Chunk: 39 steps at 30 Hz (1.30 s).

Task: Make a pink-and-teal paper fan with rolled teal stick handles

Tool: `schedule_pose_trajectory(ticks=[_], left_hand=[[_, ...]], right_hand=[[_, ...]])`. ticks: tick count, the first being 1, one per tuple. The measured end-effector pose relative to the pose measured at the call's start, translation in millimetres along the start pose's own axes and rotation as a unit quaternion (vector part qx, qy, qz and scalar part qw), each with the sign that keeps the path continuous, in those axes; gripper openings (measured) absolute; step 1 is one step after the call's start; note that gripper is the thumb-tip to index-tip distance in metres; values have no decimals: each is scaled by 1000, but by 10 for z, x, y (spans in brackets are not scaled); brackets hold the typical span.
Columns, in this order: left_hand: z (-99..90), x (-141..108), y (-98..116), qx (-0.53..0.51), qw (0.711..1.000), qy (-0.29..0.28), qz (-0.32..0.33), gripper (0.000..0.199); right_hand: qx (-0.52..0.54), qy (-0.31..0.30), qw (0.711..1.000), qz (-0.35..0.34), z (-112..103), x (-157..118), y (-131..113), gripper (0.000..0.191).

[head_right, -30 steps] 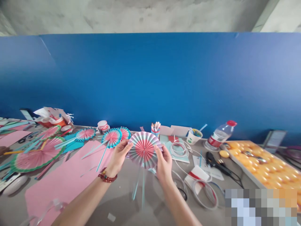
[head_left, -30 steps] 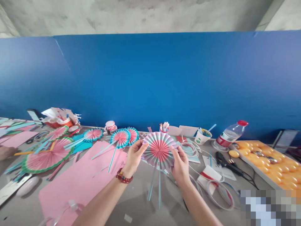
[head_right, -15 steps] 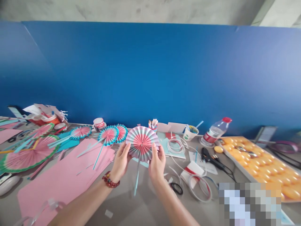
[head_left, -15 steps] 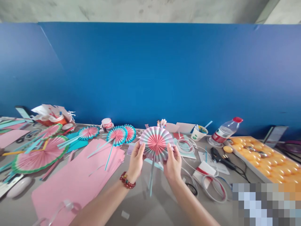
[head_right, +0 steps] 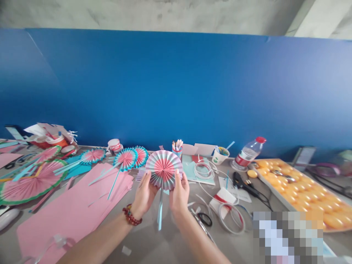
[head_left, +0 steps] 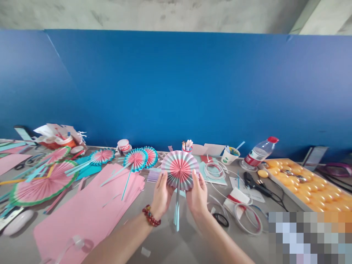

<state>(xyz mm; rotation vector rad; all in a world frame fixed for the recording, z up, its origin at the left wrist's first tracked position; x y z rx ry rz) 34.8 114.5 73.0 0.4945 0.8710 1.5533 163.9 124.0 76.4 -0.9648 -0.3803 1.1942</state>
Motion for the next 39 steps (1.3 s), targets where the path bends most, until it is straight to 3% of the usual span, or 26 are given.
schedule_pose_trajectory(ticks=[7,12,18,35,39], left_hand=[[-50,25,-13,-12,999,31,-9,36],[7,14,23,-35,999,-6,7,34],[62,-8,47,-30,1000,-4,9,38],[-2,10,-141,-21,999,6,-25,39],[-16,98,-40,-11,1000,-15,-10,37]], right_hand=[[-7,-24,1000,-16,-28,-45,201,35],[-7,-19,1000,0,-39,-81,303,34],[5,-24,1000,8,-44,-77,345,34],[-13,-36,999,13,-66,-98,441,33],[-19,-39,999,4,-46,-8,343,35]])
Point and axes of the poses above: each hand's wrist, its own x-axis towards the middle knuckle, its own z-axis out of the palm, y = z × x, the point moved 6 cm from there along x, towards the middle knuckle, and after that the axes turned 6 degrees about y, right-handed, at the moved point
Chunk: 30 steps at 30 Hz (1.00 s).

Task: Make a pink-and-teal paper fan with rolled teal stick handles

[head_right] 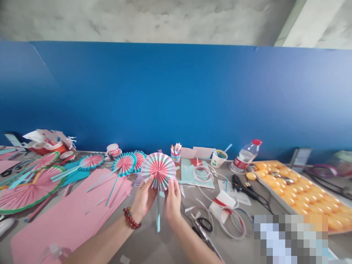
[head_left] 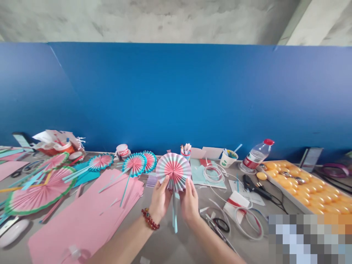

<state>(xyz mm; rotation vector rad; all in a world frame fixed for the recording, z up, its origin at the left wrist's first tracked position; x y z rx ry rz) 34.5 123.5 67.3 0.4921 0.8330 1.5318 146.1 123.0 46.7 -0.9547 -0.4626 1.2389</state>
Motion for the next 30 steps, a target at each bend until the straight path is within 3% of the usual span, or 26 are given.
schedule_pose_trajectory(ticks=[3,6,10,13,17,22,27,30], left_hand=[[-53,73,161,26,999,7,27,37],[-111,131,288,39,998,21,38,35],[-85,147,381,22,999,-3,36,25],[-48,118,448,17,999,-17,36,21],[45,70,501,18,993,-113,19,27],[98,39,410,-19,971,-236,-20,31],[93,62,259,-17,965,-260,-40,22],[89,68,160,17,957,-282,-68,27]], right_hand=[[8,-63,998,12,74,35,-60,39],[-53,-141,988,45,152,-24,-18,43],[-110,-183,973,83,198,-160,66,46],[-131,-221,965,55,255,-219,18,42],[-132,-245,961,0,276,-202,-88,33],[-81,-279,957,10,275,-172,-67,32],[-49,-278,959,33,244,-137,-7,29],[-31,-284,957,56,232,-131,31,26]])
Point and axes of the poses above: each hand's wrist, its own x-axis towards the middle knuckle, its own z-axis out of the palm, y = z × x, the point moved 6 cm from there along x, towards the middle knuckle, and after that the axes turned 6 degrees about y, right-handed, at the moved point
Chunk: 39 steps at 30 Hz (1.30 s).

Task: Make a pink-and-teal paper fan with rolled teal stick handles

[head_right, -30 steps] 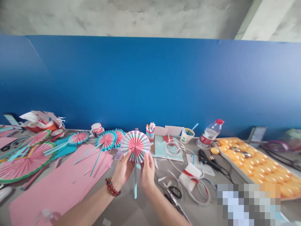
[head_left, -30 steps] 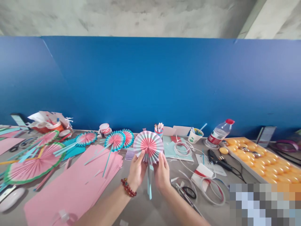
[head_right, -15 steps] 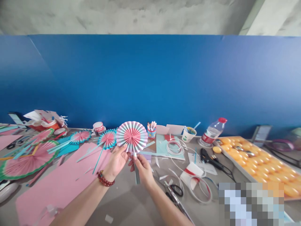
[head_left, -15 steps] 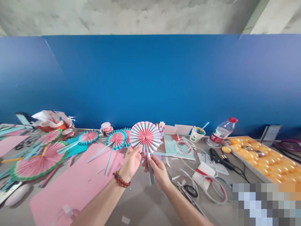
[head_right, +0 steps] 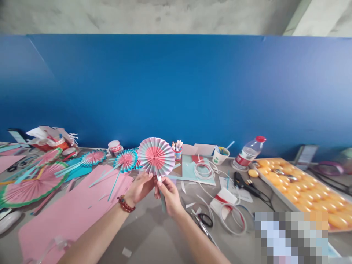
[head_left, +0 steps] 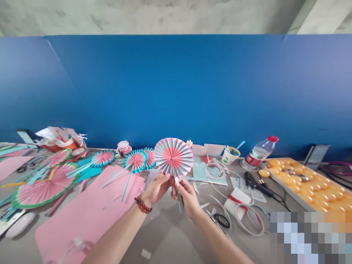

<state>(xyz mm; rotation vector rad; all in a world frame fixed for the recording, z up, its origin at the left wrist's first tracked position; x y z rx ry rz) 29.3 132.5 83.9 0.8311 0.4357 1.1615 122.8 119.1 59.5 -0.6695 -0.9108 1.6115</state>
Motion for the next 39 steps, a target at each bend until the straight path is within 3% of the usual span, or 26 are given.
schedule_pose_trajectory(ticks=[5,12,21,30,39], left_hand=[[-51,-19,-117,23,998,-16,-48,37],[-96,-74,-204,43,996,21,-78,32],[-186,-48,-53,23,995,90,-41,25],[-199,-19,-141,-16,995,70,-65,20],[-136,-25,-174,-25,996,-17,-88,35]], right_hand=[[46,-31,998,39,34,-19,95,31],[87,-63,991,82,78,-39,187,35],[72,-105,985,121,88,-59,320,41],[108,-108,979,139,208,-151,371,39],[145,-132,963,184,247,-192,356,48]])
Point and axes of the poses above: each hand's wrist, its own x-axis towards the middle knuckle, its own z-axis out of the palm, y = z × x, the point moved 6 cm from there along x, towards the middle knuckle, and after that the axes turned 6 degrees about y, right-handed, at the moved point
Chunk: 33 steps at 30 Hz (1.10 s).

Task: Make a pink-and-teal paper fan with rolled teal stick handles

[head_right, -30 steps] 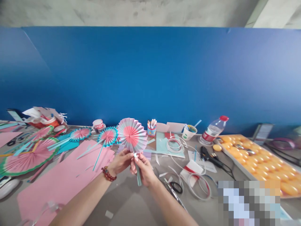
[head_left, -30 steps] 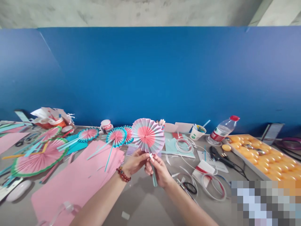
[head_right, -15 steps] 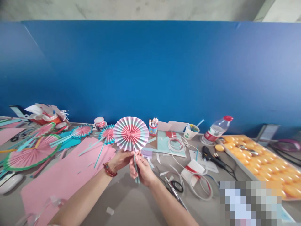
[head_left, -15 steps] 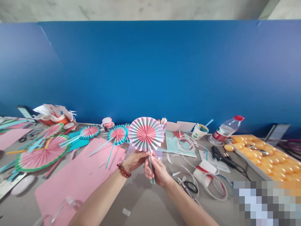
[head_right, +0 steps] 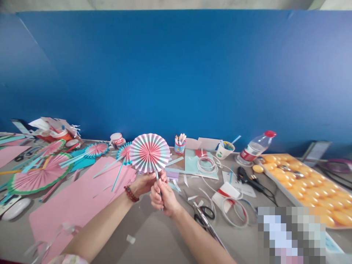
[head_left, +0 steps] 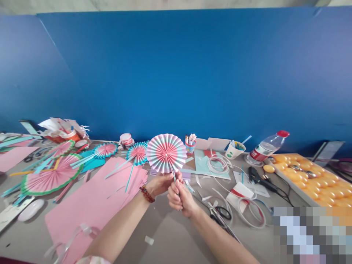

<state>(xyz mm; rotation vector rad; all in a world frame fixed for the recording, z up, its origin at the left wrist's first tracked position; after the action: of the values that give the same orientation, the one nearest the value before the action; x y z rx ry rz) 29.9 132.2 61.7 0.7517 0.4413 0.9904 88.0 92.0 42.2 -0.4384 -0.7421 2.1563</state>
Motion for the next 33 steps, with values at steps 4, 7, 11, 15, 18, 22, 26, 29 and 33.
schedule_pose_trajectory(ticks=[4,7,11,15,18,22,26,29,33], left_hand=[[36,-3,-40,-6,1000,-10,-2,29],[23,-7,-54,-12,1000,-7,1,28],[-31,-13,-44,-30,1000,0,6,32],[-57,-16,-58,-48,999,-3,-2,39],[-59,-6,-72,-66,998,-11,-7,39],[-75,8,-27,-94,996,-4,8,36],[-58,-5,55,-120,992,9,23,36],[-18,-21,87,-142,989,19,25,32],[13,-24,109,-170,985,24,28,29]], right_hand=[[6,0,1000,6,-1,-3,19,49],[3,-3,1000,8,15,1,91,50],[-3,-18,1000,13,57,-7,201,49],[-3,-24,1000,11,47,-18,221,44],[-4,-22,1000,2,21,-21,206,44],[-21,-32,999,10,14,-21,250,39],[-32,-38,999,20,-7,-21,287,36],[-39,-41,998,27,-31,-35,276,40],[-57,-48,996,57,-49,-51,261,41]])
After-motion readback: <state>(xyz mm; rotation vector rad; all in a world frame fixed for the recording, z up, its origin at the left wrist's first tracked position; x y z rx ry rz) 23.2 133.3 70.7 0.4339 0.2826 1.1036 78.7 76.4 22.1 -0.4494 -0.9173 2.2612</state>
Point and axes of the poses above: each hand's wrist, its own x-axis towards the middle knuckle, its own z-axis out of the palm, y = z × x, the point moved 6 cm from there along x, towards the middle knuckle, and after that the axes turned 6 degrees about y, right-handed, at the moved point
